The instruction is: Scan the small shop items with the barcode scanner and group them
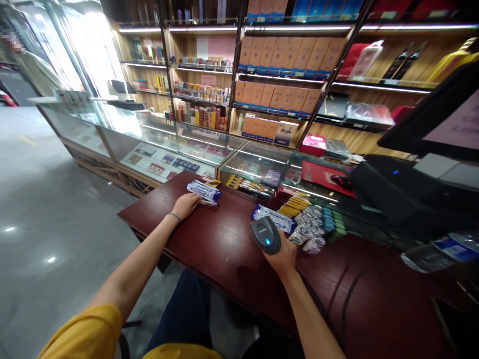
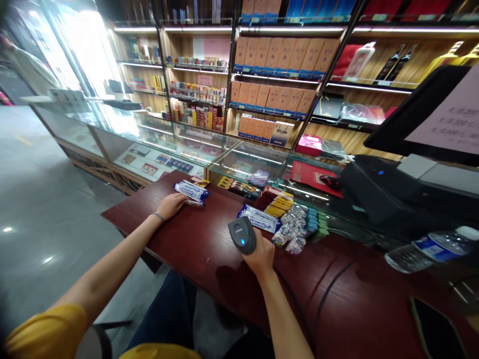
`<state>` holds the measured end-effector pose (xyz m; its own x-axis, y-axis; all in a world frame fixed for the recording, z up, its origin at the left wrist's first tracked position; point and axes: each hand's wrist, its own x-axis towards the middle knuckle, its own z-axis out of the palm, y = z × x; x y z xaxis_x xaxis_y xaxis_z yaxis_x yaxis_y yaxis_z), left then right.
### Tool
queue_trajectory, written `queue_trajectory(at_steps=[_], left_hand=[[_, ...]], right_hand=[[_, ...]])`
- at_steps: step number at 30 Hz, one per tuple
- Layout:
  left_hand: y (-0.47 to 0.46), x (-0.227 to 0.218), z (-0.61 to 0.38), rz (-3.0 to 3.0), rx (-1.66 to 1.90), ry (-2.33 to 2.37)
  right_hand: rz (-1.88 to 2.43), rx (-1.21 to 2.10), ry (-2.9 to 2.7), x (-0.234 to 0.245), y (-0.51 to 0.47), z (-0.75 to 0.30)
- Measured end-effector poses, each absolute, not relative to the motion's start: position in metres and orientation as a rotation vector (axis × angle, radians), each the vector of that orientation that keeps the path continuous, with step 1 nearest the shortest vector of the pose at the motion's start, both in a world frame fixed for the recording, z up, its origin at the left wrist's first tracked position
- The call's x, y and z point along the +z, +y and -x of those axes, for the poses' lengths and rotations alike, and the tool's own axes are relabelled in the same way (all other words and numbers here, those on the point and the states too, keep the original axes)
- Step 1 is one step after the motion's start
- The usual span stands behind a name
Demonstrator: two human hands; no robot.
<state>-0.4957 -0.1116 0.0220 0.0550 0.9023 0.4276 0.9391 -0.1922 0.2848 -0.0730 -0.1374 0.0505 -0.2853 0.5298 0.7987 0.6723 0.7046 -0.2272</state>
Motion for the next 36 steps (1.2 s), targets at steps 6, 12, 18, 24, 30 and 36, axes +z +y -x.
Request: queue_trajectory(at_steps=[6, 12, 18, 24, 30, 36], left_hand=[[-0.098, 0.038, 0.433, 1.958, -1.718, -2.271], [-0.082, 0.045, 0.337, 1.948, -2.892, -2.409], [-0.087, 0.039, 0.318, 1.792, -3.283, -2.272], [-0.089, 0.04, 0.327, 1.659, -3.311, -2.307], [-0.091, 0.039, 0.324, 1.88, -3.35, -2.169], [-0.089, 0.037, 0.318, 2.38, -2.628, -1.994]], right_hand=[[1.036, -0.1, -1.885, 0.047, -0.134, 0.068], [1.146, -0.046, -1.875, 0.048, -0.132, 0.062], [1.226, -0.028, -1.967, 0.056, -0.131, 0.062], [1.206, -0.071, -2.102, 0.056, -0.131, 0.061], [1.24, -0.095, -1.978, 0.052, -0.128, 0.057], [1.261, -0.18, -1.677, 0.051, -0.122, 0.042]])
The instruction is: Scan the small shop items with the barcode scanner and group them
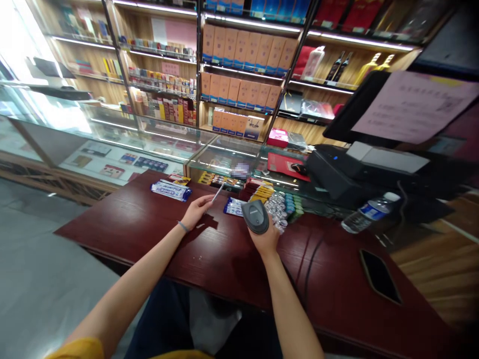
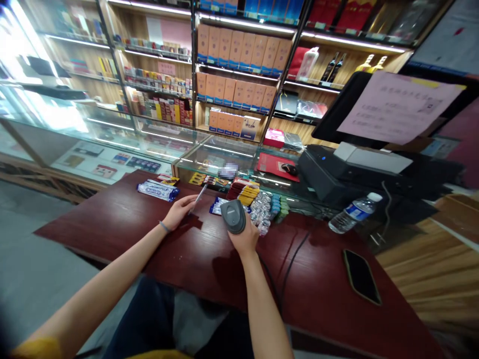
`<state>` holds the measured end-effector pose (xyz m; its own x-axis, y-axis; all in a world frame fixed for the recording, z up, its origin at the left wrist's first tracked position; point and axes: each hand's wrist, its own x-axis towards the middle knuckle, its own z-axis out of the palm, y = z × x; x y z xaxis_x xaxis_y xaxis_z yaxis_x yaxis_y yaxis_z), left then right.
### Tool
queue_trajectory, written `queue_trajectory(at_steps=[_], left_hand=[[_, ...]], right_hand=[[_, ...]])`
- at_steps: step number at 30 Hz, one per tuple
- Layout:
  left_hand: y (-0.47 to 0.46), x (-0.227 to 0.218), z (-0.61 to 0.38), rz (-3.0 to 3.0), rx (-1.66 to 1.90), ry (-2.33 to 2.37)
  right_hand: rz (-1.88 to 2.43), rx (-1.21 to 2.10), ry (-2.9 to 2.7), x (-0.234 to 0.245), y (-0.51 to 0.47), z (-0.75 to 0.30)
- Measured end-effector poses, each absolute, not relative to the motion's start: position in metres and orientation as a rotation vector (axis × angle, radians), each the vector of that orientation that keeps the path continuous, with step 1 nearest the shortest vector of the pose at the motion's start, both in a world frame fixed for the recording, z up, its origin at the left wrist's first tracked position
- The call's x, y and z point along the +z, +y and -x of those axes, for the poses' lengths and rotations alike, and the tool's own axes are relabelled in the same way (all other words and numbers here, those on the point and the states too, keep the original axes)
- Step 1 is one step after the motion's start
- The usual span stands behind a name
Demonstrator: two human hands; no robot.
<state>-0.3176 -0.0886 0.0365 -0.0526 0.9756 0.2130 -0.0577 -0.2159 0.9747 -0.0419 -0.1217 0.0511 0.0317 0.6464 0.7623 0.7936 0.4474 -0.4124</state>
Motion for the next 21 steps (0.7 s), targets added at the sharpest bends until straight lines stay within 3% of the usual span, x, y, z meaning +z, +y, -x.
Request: queue_trajectory(at_steps=[9, 21], left_hand=[[-0.07, 0.035, 0.271, -2.487, 1.004, 1.305], [-0.057, 0.018, 0.214, -2.645, 0.886, 1.314]], right_hand=[[1.269, -0.13, -1.392, 0.043, -0.108, 0.017], [1.271, -0.041, -1.383, 0.047, -0.111, 0.017]])
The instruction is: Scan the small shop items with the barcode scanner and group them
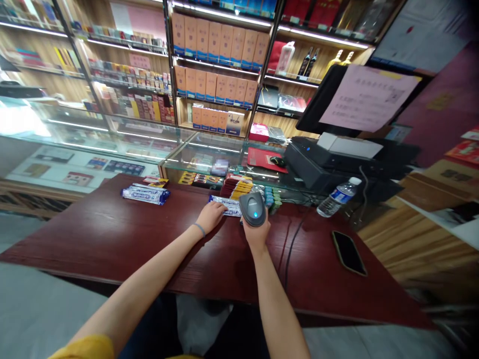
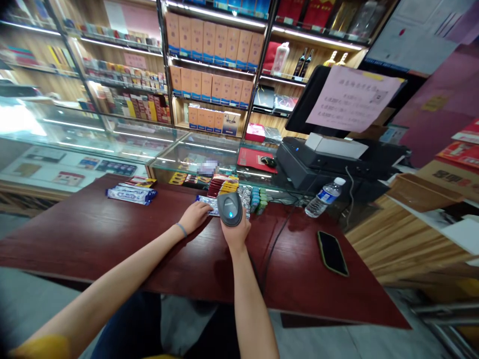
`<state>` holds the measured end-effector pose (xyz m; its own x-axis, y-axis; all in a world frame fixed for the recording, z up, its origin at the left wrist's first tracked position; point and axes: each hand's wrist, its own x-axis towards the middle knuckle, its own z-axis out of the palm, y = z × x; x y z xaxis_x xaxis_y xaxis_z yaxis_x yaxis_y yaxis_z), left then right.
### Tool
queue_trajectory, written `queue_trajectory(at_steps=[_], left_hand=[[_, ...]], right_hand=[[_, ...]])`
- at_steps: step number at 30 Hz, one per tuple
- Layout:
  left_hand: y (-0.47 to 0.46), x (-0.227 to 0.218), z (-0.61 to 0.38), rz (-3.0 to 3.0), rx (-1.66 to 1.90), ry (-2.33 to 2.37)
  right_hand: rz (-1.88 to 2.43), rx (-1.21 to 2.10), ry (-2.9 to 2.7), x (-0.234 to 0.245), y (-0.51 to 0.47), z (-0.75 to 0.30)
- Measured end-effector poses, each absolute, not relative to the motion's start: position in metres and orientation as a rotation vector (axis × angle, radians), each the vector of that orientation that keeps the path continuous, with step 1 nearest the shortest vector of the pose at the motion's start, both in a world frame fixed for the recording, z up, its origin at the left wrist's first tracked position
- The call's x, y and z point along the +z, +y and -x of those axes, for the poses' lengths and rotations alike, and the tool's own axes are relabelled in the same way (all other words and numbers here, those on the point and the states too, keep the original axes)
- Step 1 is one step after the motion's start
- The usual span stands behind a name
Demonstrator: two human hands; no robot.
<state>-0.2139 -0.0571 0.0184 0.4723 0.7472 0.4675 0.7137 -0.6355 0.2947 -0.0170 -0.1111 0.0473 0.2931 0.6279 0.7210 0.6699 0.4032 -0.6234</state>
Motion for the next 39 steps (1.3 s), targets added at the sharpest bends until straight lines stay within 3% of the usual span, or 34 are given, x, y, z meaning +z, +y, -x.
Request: queue_trajectory(at_steps=[11, 21, 27, 39], left_hand=[[-0.053, 0.001, 0.212, -2.656, 1.013, 1.328], [-0.057, 0.012, 0.222, -2.647, 0.985, 1.329], [-0.061, 0.028, 0.296, -2.624, 1.002, 1.415], [-0.08, 0.023, 0.476, -2.319, 0.885, 2.244]], right_hand=[[1.294, -0.121, -1.428, 0.033, -0.107, 0.015], [1.276, -0.197, -1.452, 0.04, -0.108, 0.019], [1.229, -0.211, -1.517, 0.045, -0.113, 0.026], [1.072, -0.228, -1.785, 0.042, -0.123, 0.048]])
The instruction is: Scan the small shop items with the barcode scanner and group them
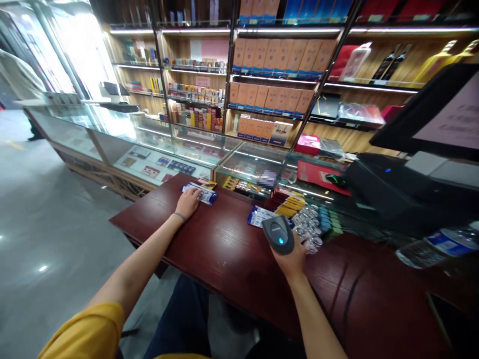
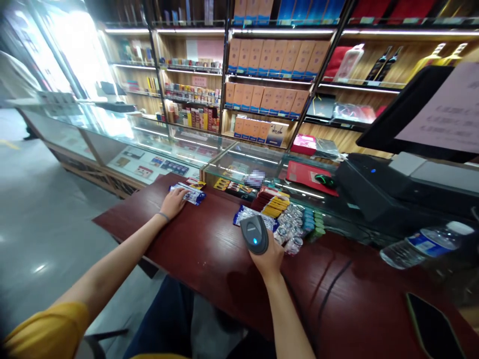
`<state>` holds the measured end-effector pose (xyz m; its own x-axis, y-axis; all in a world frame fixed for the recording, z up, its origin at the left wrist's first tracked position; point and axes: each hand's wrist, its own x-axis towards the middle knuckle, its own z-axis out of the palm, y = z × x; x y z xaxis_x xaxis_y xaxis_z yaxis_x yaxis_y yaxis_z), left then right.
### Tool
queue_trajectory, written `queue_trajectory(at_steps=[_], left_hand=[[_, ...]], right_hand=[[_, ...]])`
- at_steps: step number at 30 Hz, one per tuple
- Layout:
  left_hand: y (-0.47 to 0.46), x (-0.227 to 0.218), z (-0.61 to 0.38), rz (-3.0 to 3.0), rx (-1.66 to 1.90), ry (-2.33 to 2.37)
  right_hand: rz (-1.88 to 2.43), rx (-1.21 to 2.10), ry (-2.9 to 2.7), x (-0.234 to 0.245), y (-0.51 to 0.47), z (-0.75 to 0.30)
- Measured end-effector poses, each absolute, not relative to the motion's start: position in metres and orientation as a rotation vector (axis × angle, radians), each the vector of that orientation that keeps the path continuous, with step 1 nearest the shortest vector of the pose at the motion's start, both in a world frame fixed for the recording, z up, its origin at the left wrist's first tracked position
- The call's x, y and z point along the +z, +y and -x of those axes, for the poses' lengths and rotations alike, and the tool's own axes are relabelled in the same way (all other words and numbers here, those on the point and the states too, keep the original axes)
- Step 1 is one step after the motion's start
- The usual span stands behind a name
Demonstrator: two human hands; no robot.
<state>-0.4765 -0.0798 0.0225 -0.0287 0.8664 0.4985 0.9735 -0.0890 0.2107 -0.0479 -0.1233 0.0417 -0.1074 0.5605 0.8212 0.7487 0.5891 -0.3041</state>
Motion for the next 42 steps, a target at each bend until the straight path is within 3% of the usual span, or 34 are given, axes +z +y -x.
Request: queue_trajectory(at_steps=[11, 19, 28, 37, 39, 42], left_hand=[[-0.074, 0.014, 0.485, 1.892, -0.752, -2.156], [-0.081, 0.018, 0.483, 1.969, -0.761, -2.037], [-0.074, 0.048, 0.402, 2.052, -1.822, -1.864], [-0.063, 0.05, 0.288, 1.802, -3.378, -2.111], [-0.067, 0.047, 0.29, 1.881, -3.511, -2.095], [-0.072, 0.046, 0.303, 2.091, -3.431, -2.069]], right_hand=[[1.054, -0.289, -1.818, 0.04, -0.122, 0.051], [1.093, -0.225, -1.798, 0.04, -0.122, 0.052], [1.156, -0.169, -1.757, 0.037, -0.12, 0.048], [1.203, -0.171, -1.725, 0.043, -0.12, 0.043], [1.258, -0.194, -1.741, 0.044, -0.12, 0.041], [1.333, -0.202, -1.786, 0.047, -0.12, 0.041]])
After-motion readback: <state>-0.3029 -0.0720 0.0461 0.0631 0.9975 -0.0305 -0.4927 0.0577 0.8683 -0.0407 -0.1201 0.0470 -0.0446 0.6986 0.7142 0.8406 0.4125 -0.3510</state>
